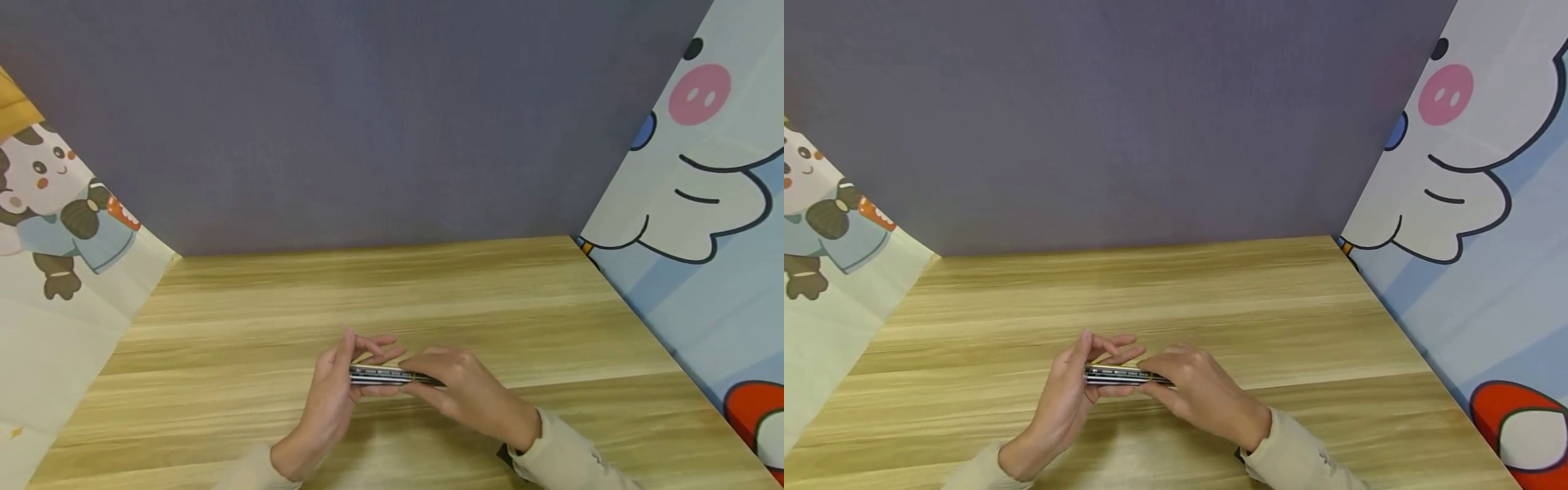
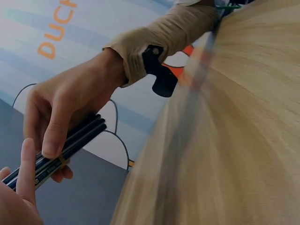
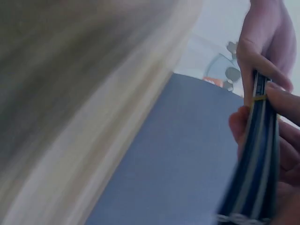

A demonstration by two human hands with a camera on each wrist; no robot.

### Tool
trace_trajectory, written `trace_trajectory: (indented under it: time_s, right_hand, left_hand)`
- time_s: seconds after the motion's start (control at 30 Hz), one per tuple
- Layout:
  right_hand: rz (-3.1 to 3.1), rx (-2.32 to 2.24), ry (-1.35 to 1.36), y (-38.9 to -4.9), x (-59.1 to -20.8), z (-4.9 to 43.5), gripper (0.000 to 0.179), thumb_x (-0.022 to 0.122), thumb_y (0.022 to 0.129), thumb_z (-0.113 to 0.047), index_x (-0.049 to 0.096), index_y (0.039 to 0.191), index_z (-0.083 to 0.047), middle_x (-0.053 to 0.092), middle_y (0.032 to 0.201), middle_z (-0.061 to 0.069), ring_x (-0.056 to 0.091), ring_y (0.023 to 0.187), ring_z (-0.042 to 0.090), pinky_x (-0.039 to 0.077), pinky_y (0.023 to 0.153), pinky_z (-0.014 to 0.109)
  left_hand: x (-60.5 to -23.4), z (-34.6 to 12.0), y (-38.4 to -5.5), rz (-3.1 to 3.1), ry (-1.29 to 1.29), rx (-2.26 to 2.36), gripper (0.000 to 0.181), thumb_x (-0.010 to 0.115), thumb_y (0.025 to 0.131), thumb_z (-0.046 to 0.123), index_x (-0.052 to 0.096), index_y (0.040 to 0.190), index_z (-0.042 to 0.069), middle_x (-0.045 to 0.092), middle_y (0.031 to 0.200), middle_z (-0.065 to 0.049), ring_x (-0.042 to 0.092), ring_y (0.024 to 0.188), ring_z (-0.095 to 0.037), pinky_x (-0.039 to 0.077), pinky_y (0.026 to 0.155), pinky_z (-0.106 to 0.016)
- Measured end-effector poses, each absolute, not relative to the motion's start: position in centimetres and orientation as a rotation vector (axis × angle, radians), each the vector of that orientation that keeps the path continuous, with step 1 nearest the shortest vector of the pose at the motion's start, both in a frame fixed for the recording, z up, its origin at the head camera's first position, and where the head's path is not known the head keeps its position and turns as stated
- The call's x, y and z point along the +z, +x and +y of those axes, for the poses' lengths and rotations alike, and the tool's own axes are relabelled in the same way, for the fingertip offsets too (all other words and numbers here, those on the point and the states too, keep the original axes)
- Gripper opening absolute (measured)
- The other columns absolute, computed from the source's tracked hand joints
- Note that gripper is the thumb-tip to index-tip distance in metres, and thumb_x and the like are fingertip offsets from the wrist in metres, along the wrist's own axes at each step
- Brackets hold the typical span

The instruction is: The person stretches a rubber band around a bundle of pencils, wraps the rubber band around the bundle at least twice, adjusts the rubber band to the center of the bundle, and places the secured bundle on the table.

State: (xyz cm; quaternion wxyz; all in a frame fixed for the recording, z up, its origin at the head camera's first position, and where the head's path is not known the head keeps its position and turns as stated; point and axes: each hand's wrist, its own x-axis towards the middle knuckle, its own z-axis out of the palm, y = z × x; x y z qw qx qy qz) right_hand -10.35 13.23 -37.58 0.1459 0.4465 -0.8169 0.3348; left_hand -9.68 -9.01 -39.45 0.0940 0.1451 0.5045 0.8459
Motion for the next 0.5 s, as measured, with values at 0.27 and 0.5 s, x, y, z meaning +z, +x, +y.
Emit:
trace_trajectory:
  time_s: [0.27, 0.5]
  right_hand:
    - [-2.614, 0.987, 1.169, -10.4, -36.6, 13.7, 0.024, 0.076, 0.089, -0.020, 0.073, 0.112, -0.014, 0.071, 0.095, -0.008, 0.059, 0.075, -0.004, 0.051, 0.060, 0.014]
    - [-2.457, 0.912, 1.237, -10.3, -37.2, 13.4, 0.024, 0.079, 0.086, -0.012, 0.072, 0.108, -0.010, 0.071, 0.095, -0.005, 0.059, 0.078, -0.001, 0.049, 0.064, 0.010]
  left_hand:
    - [-39.3, -9.5, -10.2, 1.452, 0.373, 2.497, 0.050, 0.028, 0.111, 0.035, 0.059, 0.102, -0.004, 0.054, 0.135, -0.028, 0.061, 0.120, -0.036, 0.061, 0.078, -0.040]
    - [-39.7, -9.3, -10.1, 1.437, 0.377, 2.515, 0.053, 0.027, 0.111, 0.035, 0.063, 0.104, -0.002, 0.057, 0.131, -0.025, 0.062, 0.119, -0.034, 0.061, 0.075, -0.037]
